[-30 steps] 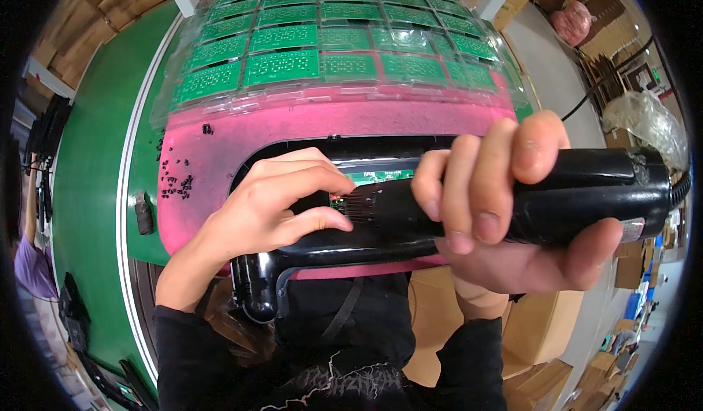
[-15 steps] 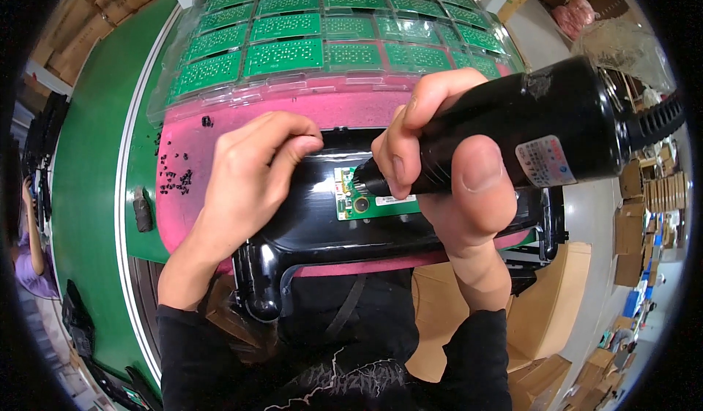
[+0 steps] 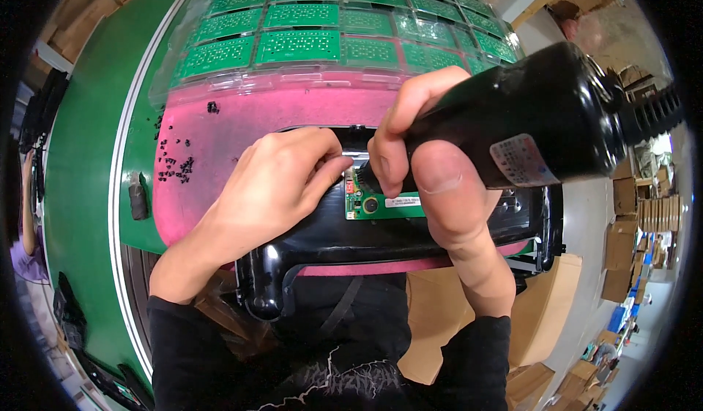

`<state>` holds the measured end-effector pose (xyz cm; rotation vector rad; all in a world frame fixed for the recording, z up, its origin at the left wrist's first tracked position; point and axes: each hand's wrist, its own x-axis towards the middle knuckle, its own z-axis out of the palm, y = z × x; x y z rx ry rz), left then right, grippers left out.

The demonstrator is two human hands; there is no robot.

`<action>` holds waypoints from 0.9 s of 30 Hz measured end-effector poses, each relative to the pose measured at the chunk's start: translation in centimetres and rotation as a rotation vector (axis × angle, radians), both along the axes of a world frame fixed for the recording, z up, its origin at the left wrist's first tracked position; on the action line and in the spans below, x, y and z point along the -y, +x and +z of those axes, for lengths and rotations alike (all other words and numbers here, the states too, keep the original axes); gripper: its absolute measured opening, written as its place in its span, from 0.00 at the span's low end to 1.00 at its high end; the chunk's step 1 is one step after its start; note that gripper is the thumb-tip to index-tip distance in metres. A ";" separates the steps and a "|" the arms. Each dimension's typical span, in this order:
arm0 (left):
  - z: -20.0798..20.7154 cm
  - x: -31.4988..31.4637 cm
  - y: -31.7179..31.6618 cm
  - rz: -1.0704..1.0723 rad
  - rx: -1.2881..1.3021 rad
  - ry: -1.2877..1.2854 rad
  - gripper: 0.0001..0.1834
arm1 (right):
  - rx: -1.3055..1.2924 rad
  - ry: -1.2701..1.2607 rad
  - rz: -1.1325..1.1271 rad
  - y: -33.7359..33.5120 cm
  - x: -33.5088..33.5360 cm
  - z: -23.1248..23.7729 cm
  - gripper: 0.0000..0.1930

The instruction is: Assembling circuit boards into black plastic housings using an electric screwdriver.

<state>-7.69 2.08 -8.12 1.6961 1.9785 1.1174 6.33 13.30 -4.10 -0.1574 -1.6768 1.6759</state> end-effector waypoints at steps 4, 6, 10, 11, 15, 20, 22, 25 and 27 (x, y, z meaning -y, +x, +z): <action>-0.1 0.3 -0.4 -0.083 -0.040 -0.034 0.07 | 0.011 0.031 0.047 -0.6 -0.1 -0.2 0.26; -0.2 0.3 -0.5 -0.109 -0.042 -0.046 0.07 | 0.021 0.017 0.122 -0.7 -0.3 -0.2 0.26; -0.7 0.2 -0.4 -0.129 -0.037 -0.040 0.07 | -0.115 -0.084 0.341 -1.1 -1.5 -0.8 0.20; -0.7 0.2 -0.4 -0.127 -0.041 -0.046 0.06 | -0.109 -0.107 0.325 -1.2 -1.4 -0.8 0.20; -0.6 0.1 -0.2 -0.119 -0.039 -0.030 0.07 | -0.117 -0.107 0.315 -1.1 -1.3 -0.6 0.18; -0.3 0.0 -0.3 -0.190 -0.029 -0.063 0.07 | -0.036 0.006 0.305 -0.8 -1.5 -0.2 0.27; -0.4 -0.1 -0.2 -0.184 -0.042 -0.053 0.07 | 0.047 0.022 0.176 -0.9 -1.1 0.0 0.27; -0.8 0.0 -0.2 -0.170 -0.052 -0.050 0.08 | 0.051 0.019 0.161 -0.7 -1.1 0.2 0.27; -0.9 0.1 -0.6 -0.158 -0.053 -0.058 0.08 | 0.031 0.031 0.132 -0.3 -1.0 0.0 0.27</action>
